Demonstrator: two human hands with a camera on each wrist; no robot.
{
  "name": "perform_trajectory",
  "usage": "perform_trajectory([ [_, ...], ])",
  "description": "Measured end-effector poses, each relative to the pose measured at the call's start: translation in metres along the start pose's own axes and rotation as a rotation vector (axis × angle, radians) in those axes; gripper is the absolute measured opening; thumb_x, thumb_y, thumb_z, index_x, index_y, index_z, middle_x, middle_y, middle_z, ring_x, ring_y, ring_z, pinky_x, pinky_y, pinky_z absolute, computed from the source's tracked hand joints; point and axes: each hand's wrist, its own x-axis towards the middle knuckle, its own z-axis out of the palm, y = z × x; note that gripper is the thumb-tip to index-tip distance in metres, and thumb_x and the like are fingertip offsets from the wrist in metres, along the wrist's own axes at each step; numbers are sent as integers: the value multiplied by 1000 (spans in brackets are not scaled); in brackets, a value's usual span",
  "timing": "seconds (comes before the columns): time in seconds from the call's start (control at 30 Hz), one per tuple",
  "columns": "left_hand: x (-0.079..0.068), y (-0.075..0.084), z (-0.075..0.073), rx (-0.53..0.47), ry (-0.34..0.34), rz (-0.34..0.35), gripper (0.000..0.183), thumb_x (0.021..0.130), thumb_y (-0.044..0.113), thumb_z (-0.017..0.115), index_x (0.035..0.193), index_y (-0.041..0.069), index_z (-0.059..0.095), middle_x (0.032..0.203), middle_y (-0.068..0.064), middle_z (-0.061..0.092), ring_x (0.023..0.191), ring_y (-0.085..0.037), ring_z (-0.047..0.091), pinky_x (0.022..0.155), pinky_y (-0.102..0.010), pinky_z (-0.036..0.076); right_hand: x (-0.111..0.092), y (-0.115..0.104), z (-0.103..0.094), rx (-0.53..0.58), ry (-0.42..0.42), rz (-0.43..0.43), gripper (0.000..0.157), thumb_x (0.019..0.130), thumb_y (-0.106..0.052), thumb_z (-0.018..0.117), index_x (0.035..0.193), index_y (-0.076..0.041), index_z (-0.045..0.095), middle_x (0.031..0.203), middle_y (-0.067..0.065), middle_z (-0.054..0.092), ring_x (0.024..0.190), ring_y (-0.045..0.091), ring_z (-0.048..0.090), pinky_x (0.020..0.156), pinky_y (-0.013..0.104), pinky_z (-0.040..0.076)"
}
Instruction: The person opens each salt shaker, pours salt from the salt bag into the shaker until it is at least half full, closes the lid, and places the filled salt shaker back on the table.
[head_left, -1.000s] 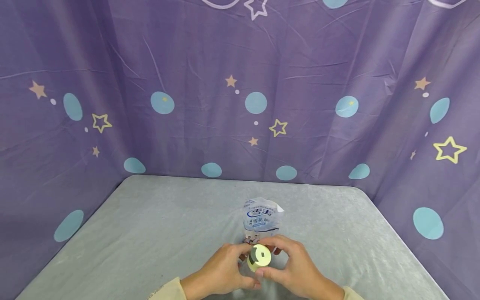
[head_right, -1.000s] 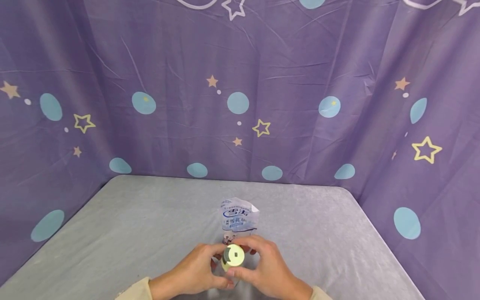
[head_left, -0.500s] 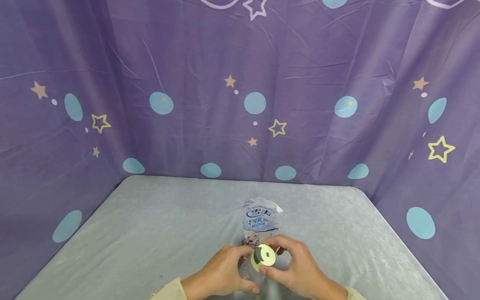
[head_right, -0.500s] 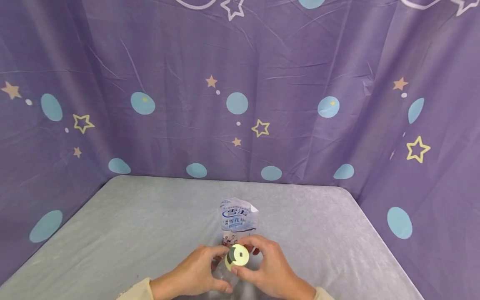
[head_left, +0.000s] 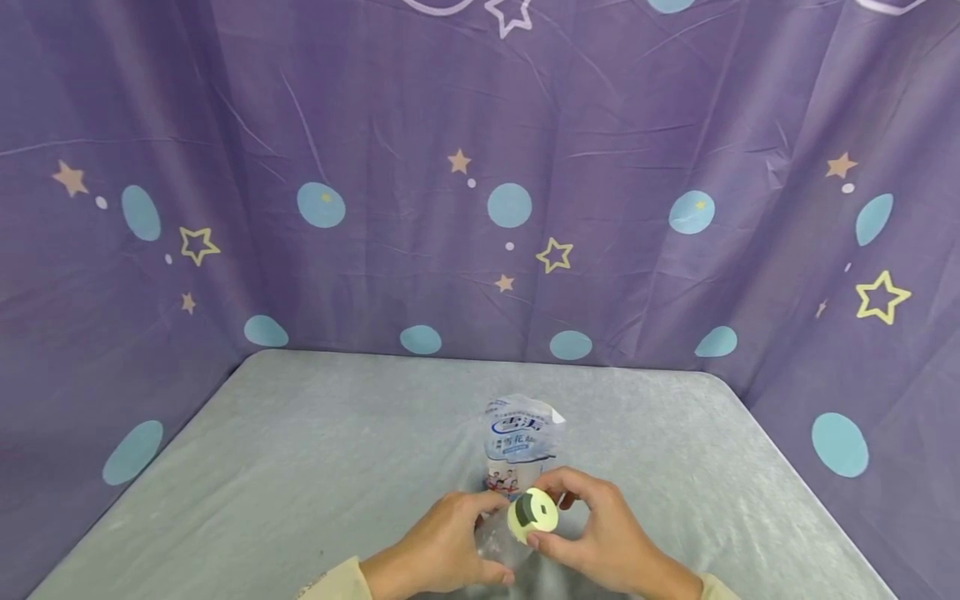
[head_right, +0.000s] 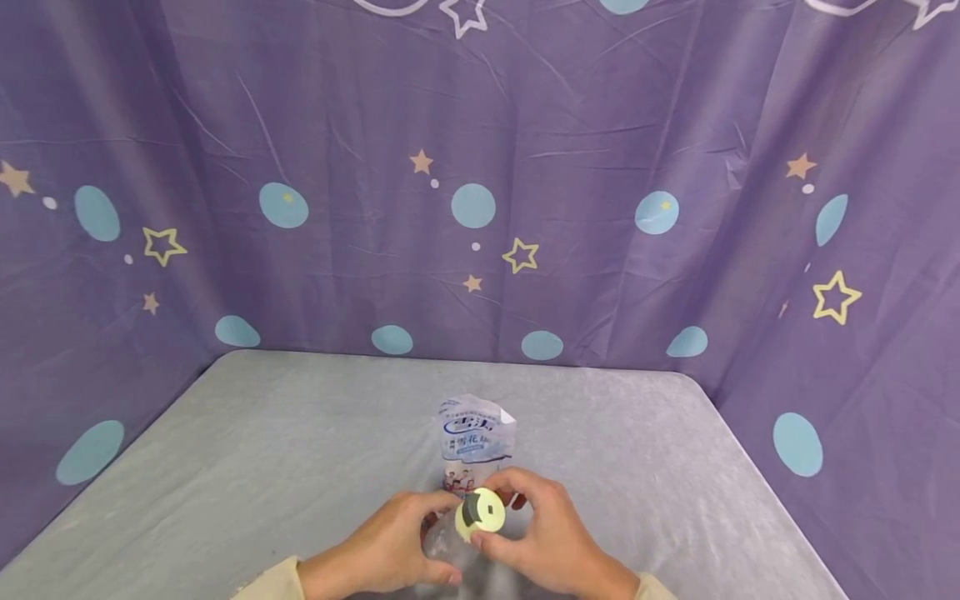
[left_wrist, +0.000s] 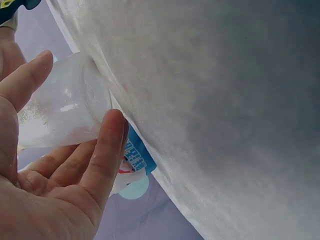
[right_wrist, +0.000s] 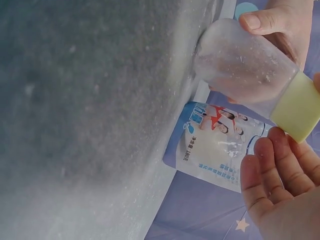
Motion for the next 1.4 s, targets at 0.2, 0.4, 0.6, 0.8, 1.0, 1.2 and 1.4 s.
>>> perform_trajectory([
  [0.2,-1,-1,-2,-23,0,24,55,65,35,98,111,20,71,89,19,64,73,3,55,66,-19,48,0,1,-2,13,-26,6,42,80,-18,90,115,-21,68,97,-11,71,84,7,64,72,33,52],
  [0.4,-1,0,-1,-47,-7,30,53,66,33,98,110,19,71,85,18,64,70,2,55,63,-18,47,0,-1,-5,34,-44,-1,38,83,-19,87,115,-20,67,97,-9,70,84,8,64,73,34,51],
  [0.6,0,0,-1,-58,-19,26,54,67,32,98,113,16,72,88,18,66,72,2,56,65,-18,48,1,-2,-7,44,-57,-6,37,83,-19,87,114,-20,68,97,-8,69,85,9,63,74,34,51],
  [0.8,0,-1,-1,-74,-14,44,52,67,31,97,112,19,74,88,19,66,73,2,57,66,-18,48,1,-1,-7,65,-68,0,38,82,-18,87,115,-18,68,98,-6,70,85,11,63,74,34,52],
  [1.0,0,-1,0,-80,-14,62,51,69,29,97,113,19,74,94,17,69,78,3,58,69,-18,49,2,1,-9,84,-77,-28,42,81,-15,87,118,-16,67,100,-5,70,87,12,64,75,34,54],
  [1.2,-1,-1,0,-81,-15,74,52,69,27,97,114,18,74,97,17,70,81,4,59,71,-18,50,2,2,-12,76,-108,-82,51,80,-13,87,126,-13,65,113,-2,70,95,13,65,78,34,54],
  [1.4,-1,0,1,-61,-4,85,51,69,27,97,114,19,74,95,17,70,79,4,59,70,-16,49,1,2,-16,73,-151,-74,56,82,-12,85,133,-17,60,120,0,69,99,13,64,80,35,54],
])
